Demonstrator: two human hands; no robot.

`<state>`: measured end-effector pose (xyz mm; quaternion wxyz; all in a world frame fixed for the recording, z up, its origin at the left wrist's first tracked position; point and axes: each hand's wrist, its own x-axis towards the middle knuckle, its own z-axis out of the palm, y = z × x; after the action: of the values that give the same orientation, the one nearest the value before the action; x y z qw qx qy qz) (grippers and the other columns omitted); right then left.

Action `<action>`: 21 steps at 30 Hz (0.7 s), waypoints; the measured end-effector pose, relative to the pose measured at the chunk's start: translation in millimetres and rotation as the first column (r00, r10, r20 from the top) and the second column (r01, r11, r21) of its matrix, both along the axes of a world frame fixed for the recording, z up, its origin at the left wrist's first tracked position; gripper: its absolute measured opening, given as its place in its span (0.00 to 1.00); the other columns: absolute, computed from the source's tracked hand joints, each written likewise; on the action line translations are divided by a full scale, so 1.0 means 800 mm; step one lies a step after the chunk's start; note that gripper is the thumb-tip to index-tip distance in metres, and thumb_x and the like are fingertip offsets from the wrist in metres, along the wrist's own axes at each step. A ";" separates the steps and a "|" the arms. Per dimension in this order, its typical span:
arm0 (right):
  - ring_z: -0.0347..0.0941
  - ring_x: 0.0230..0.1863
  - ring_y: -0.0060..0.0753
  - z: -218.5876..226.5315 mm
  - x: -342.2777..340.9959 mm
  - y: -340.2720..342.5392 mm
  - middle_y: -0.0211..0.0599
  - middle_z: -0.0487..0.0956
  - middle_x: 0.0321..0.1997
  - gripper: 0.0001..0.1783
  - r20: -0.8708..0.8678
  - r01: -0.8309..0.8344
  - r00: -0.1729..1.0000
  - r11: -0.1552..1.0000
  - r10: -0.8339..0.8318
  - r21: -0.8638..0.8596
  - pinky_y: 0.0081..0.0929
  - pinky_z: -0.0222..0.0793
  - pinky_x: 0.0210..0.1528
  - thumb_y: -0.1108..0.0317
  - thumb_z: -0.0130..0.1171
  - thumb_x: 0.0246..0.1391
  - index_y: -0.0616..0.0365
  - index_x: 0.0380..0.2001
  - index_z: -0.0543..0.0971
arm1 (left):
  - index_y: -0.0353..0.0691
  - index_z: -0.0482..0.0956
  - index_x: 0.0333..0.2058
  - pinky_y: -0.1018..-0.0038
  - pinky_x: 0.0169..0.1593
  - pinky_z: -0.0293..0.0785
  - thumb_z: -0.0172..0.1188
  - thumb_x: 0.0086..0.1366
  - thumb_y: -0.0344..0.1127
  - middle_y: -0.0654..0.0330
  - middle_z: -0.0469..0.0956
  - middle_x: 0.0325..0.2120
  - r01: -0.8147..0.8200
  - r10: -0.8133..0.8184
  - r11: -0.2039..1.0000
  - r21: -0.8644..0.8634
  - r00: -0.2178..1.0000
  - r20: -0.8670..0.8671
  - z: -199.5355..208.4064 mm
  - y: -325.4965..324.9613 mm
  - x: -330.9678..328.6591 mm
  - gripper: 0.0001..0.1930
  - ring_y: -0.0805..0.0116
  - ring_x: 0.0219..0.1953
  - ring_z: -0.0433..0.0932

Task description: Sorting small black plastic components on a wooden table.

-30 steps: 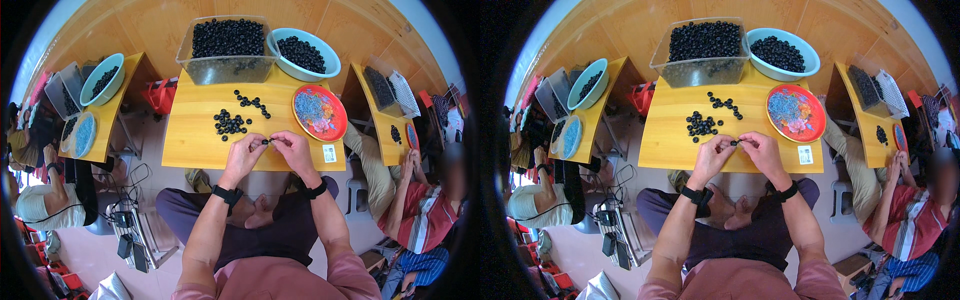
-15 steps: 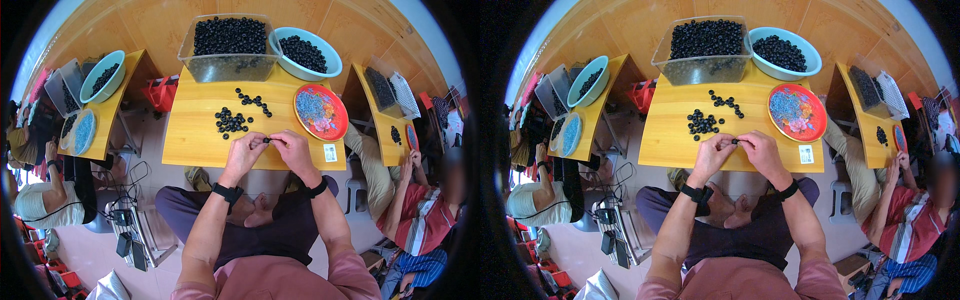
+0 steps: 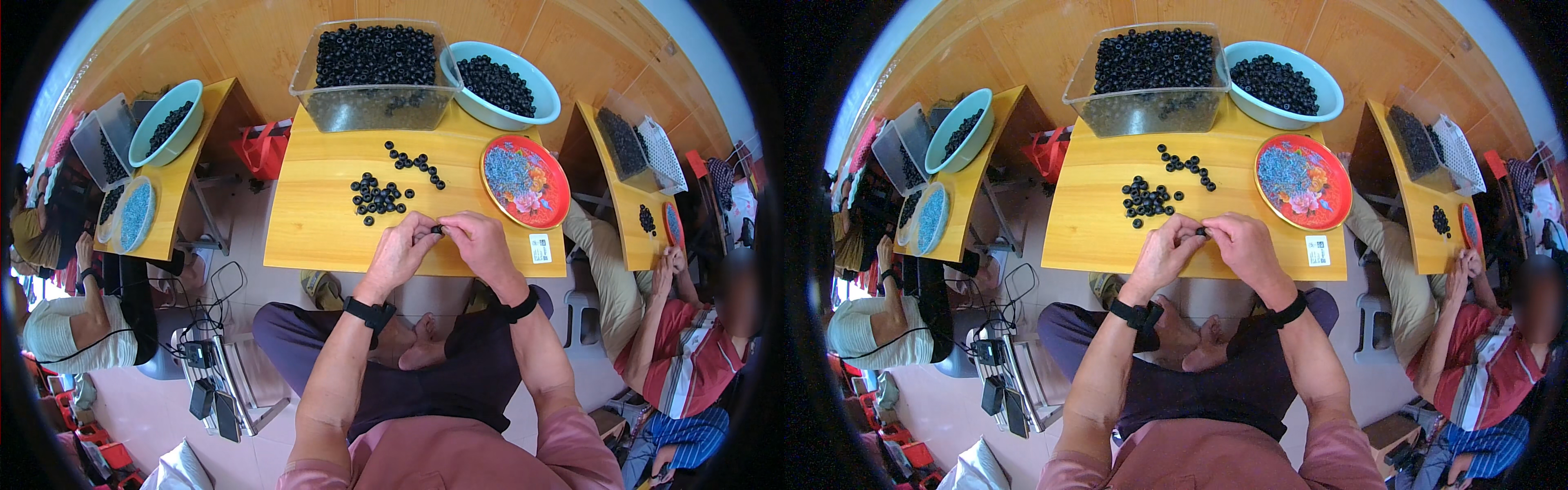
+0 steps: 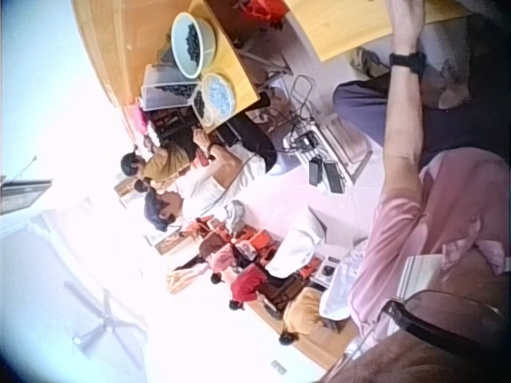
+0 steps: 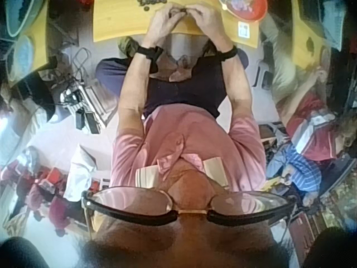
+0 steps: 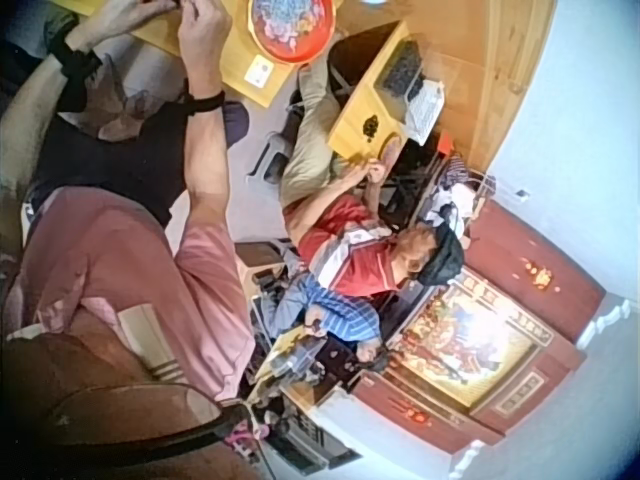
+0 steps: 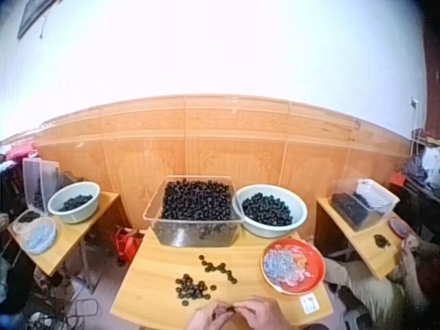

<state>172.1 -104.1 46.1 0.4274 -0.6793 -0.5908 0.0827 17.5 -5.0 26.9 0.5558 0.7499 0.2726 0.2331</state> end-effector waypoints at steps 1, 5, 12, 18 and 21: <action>0.81 0.35 0.49 0.003 -0.002 0.000 0.47 0.83 0.33 0.07 0.021 0.007 1.000 1.000 -0.007 0.000 0.38 0.75 0.37 0.72 0.61 0.57 0.61 0.37 0.85 | 0.31 0.76 0.43 0.71 0.37 0.78 0.64 0.67 0.30 0.51 0.84 0.30 0.000 0.000 1.000 -0.001 1.000 -0.001 0.001 0.000 -0.001 0.11 0.67 0.31 0.83; 0.81 0.33 0.52 0.004 -0.008 -0.001 0.51 0.83 0.31 0.08 0.056 0.068 0.996 0.994 -0.064 -0.084 0.40 0.75 0.36 0.69 0.61 0.59 0.59 0.37 0.86 | 0.31 0.75 0.42 0.70 0.36 0.77 0.64 0.67 0.31 0.51 0.84 0.29 0.013 -0.013 0.999 -0.031 1.000 -0.004 0.004 0.000 -0.003 0.11 0.67 0.30 0.82; 0.81 0.32 0.55 0.008 -0.011 0.009 0.54 0.82 0.30 0.08 -0.024 0.093 0.995 0.981 -0.099 -0.172 0.43 0.76 0.34 0.69 0.61 0.59 0.60 0.37 0.86 | 0.30 0.75 0.41 0.70 0.36 0.76 0.64 0.67 0.31 0.51 0.84 0.28 0.021 -0.023 0.997 -0.073 0.999 -0.026 0.004 0.004 -0.002 0.11 0.67 0.30 0.82; 0.81 0.33 0.57 0.004 -0.032 0.007 0.54 0.82 0.31 0.11 0.016 0.061 0.998 0.990 -0.059 -0.129 0.43 0.76 0.36 0.71 0.58 0.60 0.61 0.43 0.83 | 0.30 0.75 0.41 0.70 0.36 0.76 0.62 0.67 0.31 0.52 0.84 0.27 -0.099 0.107 0.988 -0.120 0.993 0.054 -0.015 0.003 0.000 0.10 0.68 0.29 0.82; 0.83 0.33 0.50 0.000 -0.040 0.002 0.56 0.82 0.32 0.11 0.101 0.065 0.993 0.998 -0.064 -0.004 0.35 0.76 0.35 0.77 0.56 0.60 0.63 0.44 0.83 | 0.31 0.75 0.42 0.69 0.36 0.76 0.63 0.67 0.32 0.52 0.84 0.27 -0.083 0.085 0.994 -0.075 0.996 0.028 -0.015 0.003 -0.001 0.11 0.66 0.30 0.83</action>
<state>140.0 -102.3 46.1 0.3970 -0.7028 -0.5891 0.0366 17.0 -2.7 15.2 0.5770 0.7130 0.3037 0.2578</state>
